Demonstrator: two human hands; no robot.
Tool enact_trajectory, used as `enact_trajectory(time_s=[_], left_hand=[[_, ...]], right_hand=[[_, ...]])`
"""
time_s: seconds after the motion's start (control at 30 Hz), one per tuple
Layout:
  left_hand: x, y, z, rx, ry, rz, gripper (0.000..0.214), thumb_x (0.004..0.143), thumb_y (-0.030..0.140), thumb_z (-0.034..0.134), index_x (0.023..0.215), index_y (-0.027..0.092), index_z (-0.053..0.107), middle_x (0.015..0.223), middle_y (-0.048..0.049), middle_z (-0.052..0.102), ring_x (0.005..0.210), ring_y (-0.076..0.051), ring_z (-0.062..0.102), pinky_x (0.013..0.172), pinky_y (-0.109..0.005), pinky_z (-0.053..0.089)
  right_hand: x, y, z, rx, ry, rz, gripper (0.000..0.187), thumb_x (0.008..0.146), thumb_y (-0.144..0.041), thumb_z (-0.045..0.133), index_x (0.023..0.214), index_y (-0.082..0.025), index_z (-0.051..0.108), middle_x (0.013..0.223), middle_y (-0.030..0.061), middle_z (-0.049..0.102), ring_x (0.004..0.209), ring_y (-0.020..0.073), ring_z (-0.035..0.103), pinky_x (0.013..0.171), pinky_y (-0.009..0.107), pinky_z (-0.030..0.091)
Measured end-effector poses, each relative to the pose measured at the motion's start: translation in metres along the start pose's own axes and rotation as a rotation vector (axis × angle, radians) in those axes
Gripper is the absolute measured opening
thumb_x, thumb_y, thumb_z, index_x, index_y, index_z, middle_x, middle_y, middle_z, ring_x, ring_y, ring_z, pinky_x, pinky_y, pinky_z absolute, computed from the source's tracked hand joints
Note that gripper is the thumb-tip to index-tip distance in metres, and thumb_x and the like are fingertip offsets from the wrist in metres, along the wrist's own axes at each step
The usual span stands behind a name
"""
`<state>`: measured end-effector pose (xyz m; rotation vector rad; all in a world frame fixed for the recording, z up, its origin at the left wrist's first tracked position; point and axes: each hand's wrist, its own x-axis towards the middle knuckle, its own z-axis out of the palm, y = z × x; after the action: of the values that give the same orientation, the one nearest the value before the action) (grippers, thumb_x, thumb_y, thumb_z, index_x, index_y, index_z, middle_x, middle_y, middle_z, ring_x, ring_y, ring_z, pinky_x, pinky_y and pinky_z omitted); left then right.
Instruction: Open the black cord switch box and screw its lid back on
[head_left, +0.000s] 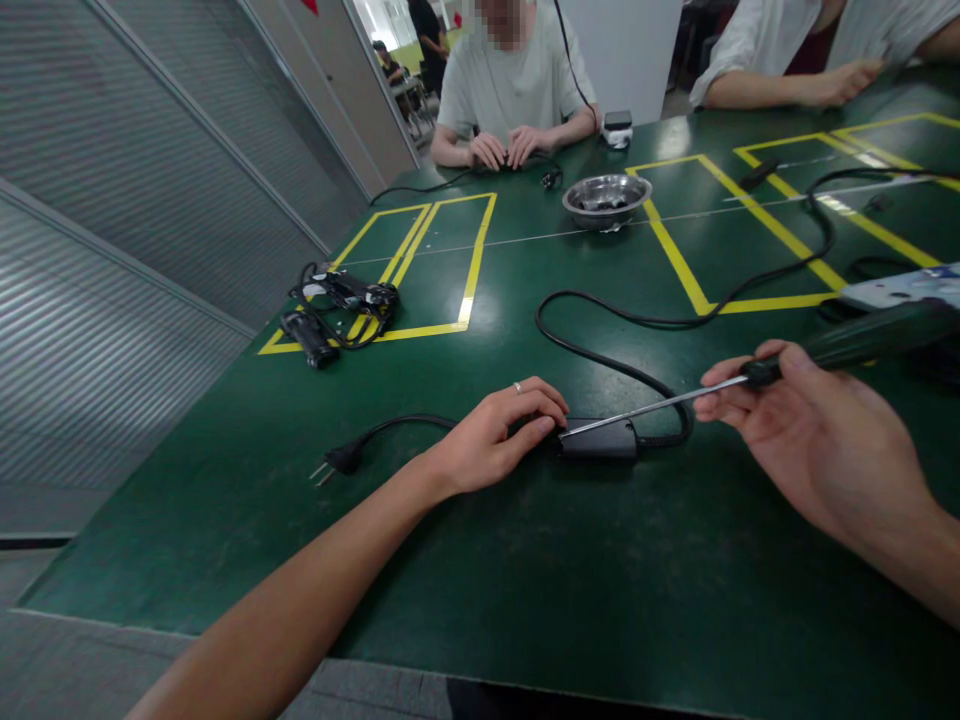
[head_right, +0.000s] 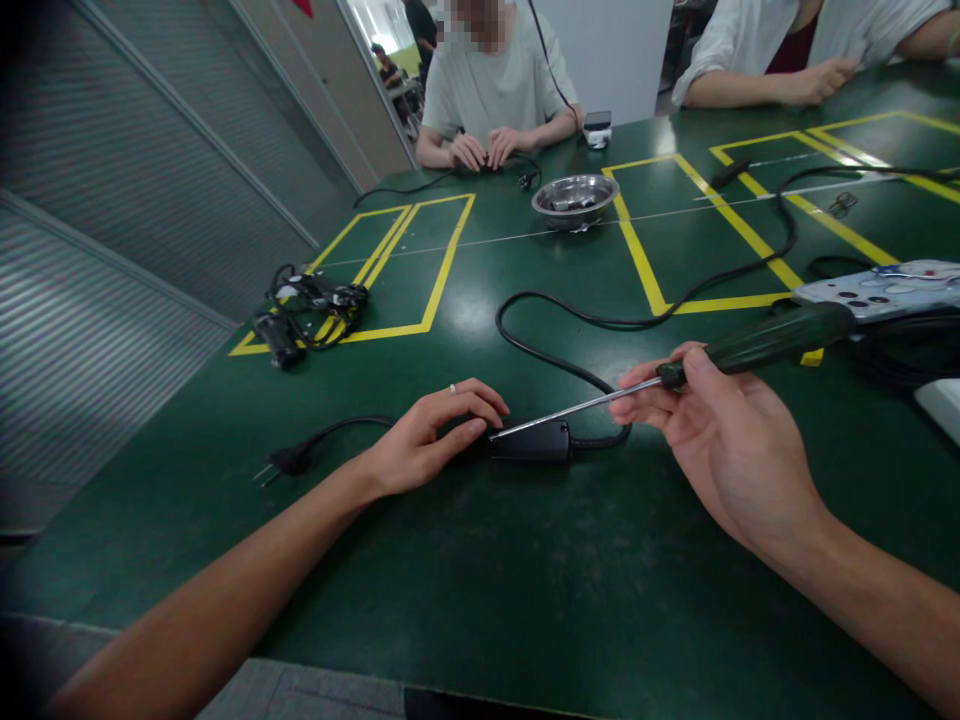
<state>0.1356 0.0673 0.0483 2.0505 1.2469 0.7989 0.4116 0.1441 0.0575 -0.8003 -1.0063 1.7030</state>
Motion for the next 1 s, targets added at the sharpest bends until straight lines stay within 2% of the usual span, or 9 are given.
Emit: enact_trajectory(time_s=[0.23,1.0], left_hand=[[0.0003,0.0000,-0.0003,-0.003,0.007,-0.015,0.021,0.099,0.023,0.042,0.098,0.015,0.062,0.109,-0.0088,0.060,0.102,-0.018,0.057,0.092,-0.035,0.045],[0.0002,-0.0036,0.0012,-0.017,0.013,-0.027,0.025,0.099,0.026,0.041,0.092,0.015,0.061,0.109,-0.0092,0.061,0.099,-0.018,0.058,0.089,-0.035,0.046]], right_hand=[[-0.0010,-0.0004,-0.0003,-0.007,-0.040,0.013,0.016,0.091,-0.030,0.050,0.088,-0.022,0.064,0.088,0.0065,0.071,0.080,0.0182,0.069,0.073,0.034,0.060],[-0.0005,-0.0015,-0.0011,-0.004,-0.057,0.014,0.017,0.092,-0.030,0.049,0.088,-0.022,0.063,0.090,0.0060,0.071,0.079,0.0174,0.068,0.074,0.035,0.059]])
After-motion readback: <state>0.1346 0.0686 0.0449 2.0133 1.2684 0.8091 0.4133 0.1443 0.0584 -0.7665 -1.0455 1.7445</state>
